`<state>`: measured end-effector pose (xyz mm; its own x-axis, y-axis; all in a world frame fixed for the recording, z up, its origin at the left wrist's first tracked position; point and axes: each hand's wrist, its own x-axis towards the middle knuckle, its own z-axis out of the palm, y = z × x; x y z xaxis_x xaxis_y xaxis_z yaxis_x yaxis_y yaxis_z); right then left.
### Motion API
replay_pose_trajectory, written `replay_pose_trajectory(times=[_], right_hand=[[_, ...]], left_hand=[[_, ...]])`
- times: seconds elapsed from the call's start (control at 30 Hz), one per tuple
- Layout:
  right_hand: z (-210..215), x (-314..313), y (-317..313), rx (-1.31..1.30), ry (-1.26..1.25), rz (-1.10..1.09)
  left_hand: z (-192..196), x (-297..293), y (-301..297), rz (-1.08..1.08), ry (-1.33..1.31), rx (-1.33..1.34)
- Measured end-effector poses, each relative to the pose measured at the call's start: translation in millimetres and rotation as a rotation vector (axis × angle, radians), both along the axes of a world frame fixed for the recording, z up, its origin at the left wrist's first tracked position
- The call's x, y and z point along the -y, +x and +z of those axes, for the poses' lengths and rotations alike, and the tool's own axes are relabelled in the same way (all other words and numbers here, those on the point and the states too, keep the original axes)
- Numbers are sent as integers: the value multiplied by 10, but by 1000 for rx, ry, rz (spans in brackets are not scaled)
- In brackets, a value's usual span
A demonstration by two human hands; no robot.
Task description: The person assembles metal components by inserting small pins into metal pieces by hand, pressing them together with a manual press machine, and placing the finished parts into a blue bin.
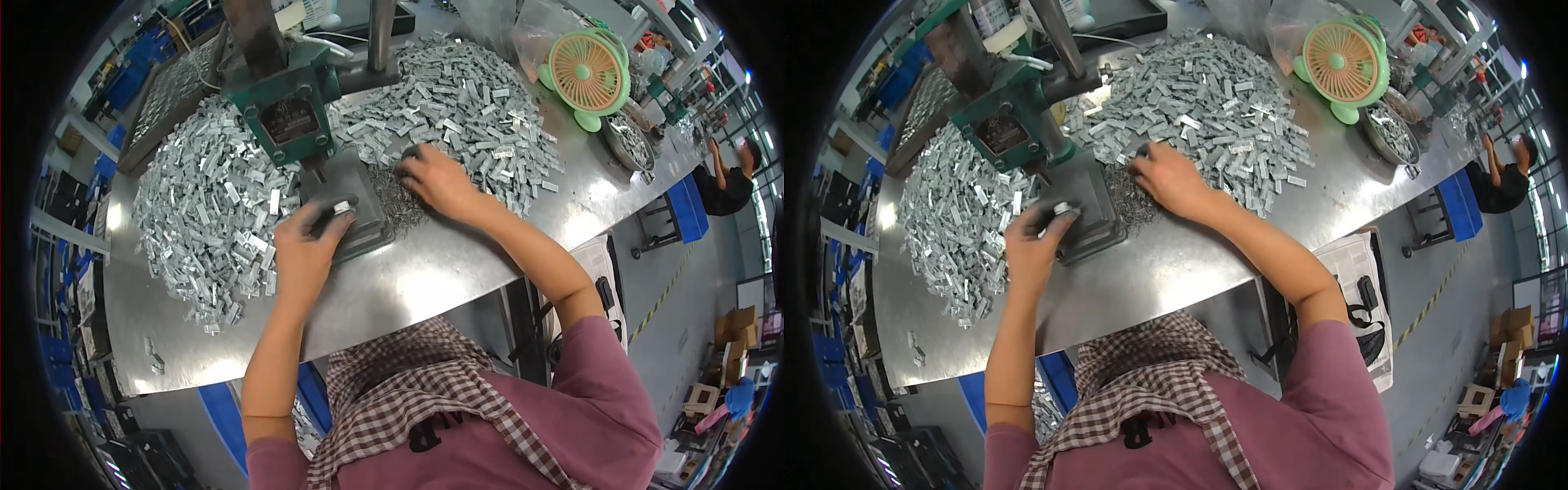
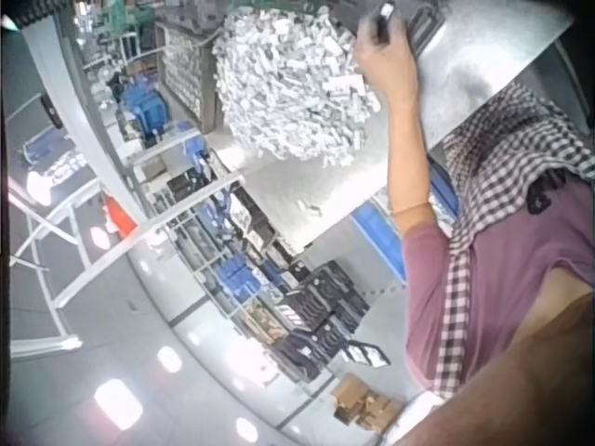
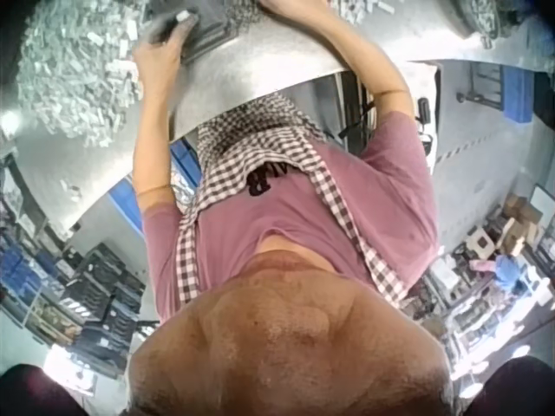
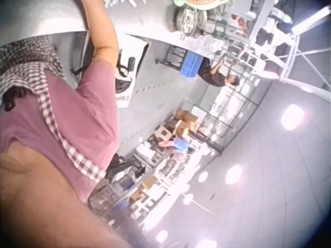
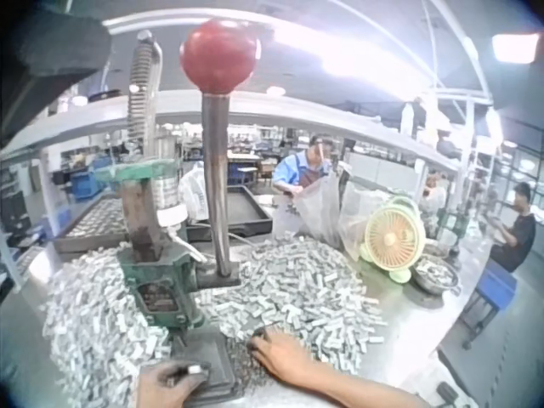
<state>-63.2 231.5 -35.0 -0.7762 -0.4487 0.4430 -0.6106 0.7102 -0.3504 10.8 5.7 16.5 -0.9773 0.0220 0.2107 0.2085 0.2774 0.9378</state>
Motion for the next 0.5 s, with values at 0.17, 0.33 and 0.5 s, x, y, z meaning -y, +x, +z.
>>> replay_pose_trajectory(times=[0.17, 0.33, 0.5], right_hand=[[60, -11, -39, 190, -170, 57], [122, -8, -140, 541, -366, 65], [117, 45, -158, 658, -479, 101]], left_hand=[[-176, 43, -204, -32, -281, -278], [-160, 56, -242, 26, -283, -215], [-129, 50, -271, 43, -276, -217]])
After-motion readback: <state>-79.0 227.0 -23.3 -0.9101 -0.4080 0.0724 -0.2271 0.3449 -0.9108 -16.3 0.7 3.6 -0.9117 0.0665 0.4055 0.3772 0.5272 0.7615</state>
